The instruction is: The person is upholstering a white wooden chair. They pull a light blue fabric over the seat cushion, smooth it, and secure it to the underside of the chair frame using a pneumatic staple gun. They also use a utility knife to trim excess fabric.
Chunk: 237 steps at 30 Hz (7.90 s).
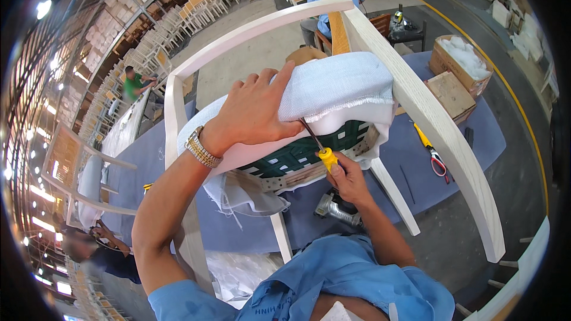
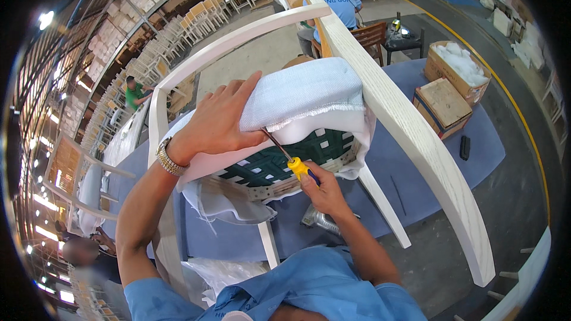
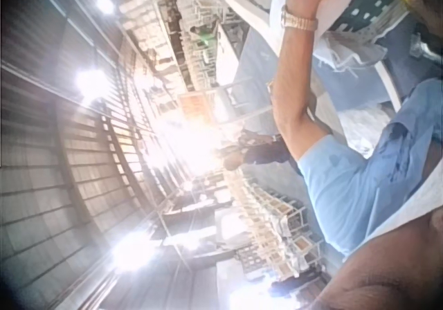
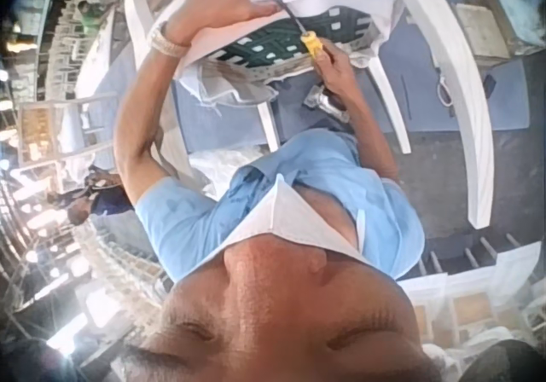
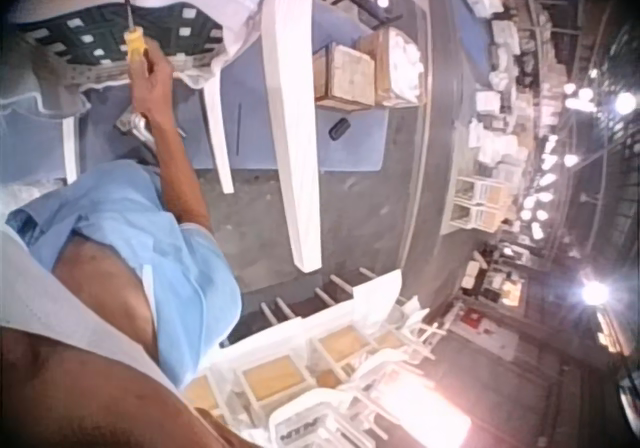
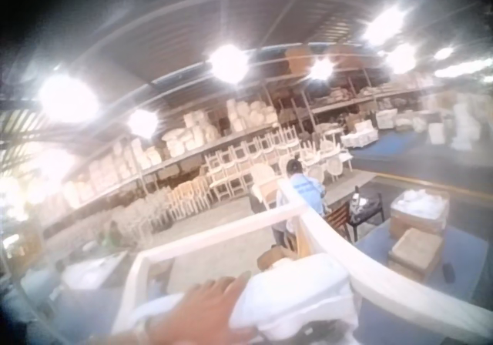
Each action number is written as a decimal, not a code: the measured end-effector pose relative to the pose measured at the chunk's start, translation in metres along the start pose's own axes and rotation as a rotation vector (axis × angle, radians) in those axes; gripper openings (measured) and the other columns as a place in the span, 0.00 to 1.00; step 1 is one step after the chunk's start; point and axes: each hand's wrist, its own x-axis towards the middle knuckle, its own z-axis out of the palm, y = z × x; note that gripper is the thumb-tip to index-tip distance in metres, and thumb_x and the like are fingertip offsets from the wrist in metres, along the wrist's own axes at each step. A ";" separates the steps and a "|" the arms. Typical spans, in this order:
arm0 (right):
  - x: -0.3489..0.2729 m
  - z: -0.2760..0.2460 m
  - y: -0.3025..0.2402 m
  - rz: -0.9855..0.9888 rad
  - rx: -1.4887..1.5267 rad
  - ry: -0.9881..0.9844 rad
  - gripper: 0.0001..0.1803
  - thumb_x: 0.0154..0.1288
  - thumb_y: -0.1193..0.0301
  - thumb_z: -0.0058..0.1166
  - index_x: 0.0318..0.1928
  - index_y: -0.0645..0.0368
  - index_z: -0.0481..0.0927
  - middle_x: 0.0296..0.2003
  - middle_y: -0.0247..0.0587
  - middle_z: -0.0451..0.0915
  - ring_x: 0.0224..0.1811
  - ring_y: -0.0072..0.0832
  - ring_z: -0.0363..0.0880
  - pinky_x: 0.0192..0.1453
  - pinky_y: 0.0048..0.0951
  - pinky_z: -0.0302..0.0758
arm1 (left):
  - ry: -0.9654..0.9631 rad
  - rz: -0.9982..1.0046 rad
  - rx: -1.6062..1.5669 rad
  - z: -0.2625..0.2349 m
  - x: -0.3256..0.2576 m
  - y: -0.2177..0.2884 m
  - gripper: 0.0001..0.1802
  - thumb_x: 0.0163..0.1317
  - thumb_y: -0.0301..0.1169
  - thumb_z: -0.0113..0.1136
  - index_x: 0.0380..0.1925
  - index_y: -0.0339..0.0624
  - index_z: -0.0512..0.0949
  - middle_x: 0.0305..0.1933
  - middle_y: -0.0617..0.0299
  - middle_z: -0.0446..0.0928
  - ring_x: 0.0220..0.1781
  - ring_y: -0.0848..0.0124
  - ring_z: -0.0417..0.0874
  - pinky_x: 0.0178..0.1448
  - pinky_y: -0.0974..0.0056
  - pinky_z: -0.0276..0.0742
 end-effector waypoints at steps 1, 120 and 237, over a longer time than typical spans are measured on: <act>0.008 0.002 0.013 -0.055 -0.073 0.030 0.29 0.77 0.51 0.52 0.61 0.65 0.77 0.27 0.32 0.77 0.27 0.21 0.72 0.34 0.26 0.71 | -0.011 -0.001 -0.011 -0.001 0.000 0.001 0.61 0.48 0.55 0.72 0.78 0.41 0.56 0.65 0.38 0.72 0.64 0.41 0.75 0.69 0.42 0.68; -0.087 -0.034 0.002 0.015 -0.550 -0.200 0.09 0.70 0.63 0.62 0.41 0.54 0.83 0.26 0.35 0.82 0.25 0.28 0.82 0.31 0.32 0.77 | -0.256 0.118 -0.530 -0.008 0.096 -0.076 0.40 0.78 0.62 0.41 0.75 0.43 0.67 0.77 0.52 0.68 0.78 0.60 0.67 0.77 0.58 0.65; -0.287 -0.045 -0.009 0.165 0.042 0.912 0.16 0.69 0.68 0.67 0.53 0.59 0.82 0.39 0.34 0.85 0.36 0.20 0.81 0.43 0.27 0.80 | 0.080 1.003 -0.495 -0.042 -0.028 0.217 0.29 0.58 0.41 0.75 0.58 0.42 0.82 0.54 0.49 0.85 0.56 0.49 0.85 0.62 0.51 0.79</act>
